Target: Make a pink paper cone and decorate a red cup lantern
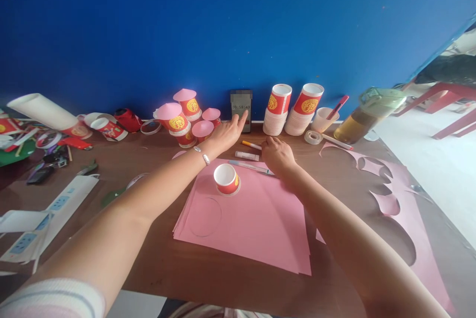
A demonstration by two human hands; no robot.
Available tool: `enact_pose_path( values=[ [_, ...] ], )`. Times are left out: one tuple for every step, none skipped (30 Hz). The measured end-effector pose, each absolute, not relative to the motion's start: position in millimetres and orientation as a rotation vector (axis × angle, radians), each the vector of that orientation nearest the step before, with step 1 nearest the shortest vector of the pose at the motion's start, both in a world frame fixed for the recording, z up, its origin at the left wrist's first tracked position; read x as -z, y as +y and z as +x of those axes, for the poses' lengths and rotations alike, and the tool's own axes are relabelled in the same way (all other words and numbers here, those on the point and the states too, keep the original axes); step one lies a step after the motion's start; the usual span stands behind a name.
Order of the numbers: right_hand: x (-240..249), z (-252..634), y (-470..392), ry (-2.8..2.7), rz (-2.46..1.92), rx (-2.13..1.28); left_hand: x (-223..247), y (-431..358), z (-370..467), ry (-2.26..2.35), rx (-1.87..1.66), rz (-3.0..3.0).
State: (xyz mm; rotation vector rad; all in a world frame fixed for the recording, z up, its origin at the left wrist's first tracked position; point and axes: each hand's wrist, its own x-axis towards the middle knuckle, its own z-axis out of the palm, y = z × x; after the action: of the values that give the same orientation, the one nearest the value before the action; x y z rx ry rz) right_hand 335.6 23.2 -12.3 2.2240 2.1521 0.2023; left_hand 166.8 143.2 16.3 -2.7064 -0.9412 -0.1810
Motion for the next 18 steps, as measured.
enact_pose_path(
  values=[
    [13, 336, 23, 2.157, 2.224, -0.206, -16, 144, 168, -0.94, 0.172, -2.693],
    [13, 336, 23, 2.161, 2.224, -0.209, -15, 145, 169, -0.939, 0.167, -2.686],
    [13, 336, 22, 2.165, 2.226, -0.212, -15, 145, 169, -0.938, 0.166, -2.683],
    [13, 336, 22, 2.168, 2.228, -0.214, -14, 146, 170, -0.938, 0.164, -2.683],
    [13, 336, 22, 2.172, 2.23, -0.217, -13, 146, 169, -0.938, 0.159, -2.682],
    [13, 336, 21, 2.176, 2.234, -0.22, -13, 146, 169, -0.938, 0.149, -2.679],
    [14, 337, 21, 2.181, 2.239, -0.223, -13, 145, 168, -0.936, 0.136, -2.672],
    [14, 337, 21, 2.185, 2.245, -0.228, -13, 145, 167, -0.93, 0.122, -2.664],
    [14, 337, 21, 2.189, 2.253, -0.233, -13, 144, 167, -0.92, 0.111, -2.658],
    [15, 337, 21, 2.193, 2.263, -0.24, -13, 144, 166, -0.908, 0.102, -2.654],
    [16, 337, 21, 2.198, 2.274, -0.247, -13, 143, 165, -0.895, 0.095, -2.651],
    [16, 338, 21, 2.203, 2.287, -0.256, -13, 143, 164, -0.88, 0.089, -2.649],
    [17, 338, 21, 2.21, 2.301, -0.268, -14, 142, 163, -0.867, 0.086, -2.648],
    [18, 338, 20, 2.218, 2.317, -0.283, -15, 141, 161, -0.856, 0.086, -2.649],
    [18, 339, 19, 2.228, 2.333, -0.301, -15, 140, 159, -0.844, 0.09, -2.657],
    [18, 340, 18, 2.238, 2.35, -0.321, -16, 139, 156, -0.834, 0.105, -2.672],
    [17, 341, 16, 2.243, 2.367, -0.342, -17, 137, 152, -0.827, 0.132, -2.698],
    [16, 342, 13, 2.254, 2.388, -0.365, -19, 134, 148, -0.819, 0.173, -2.739]
  ],
)
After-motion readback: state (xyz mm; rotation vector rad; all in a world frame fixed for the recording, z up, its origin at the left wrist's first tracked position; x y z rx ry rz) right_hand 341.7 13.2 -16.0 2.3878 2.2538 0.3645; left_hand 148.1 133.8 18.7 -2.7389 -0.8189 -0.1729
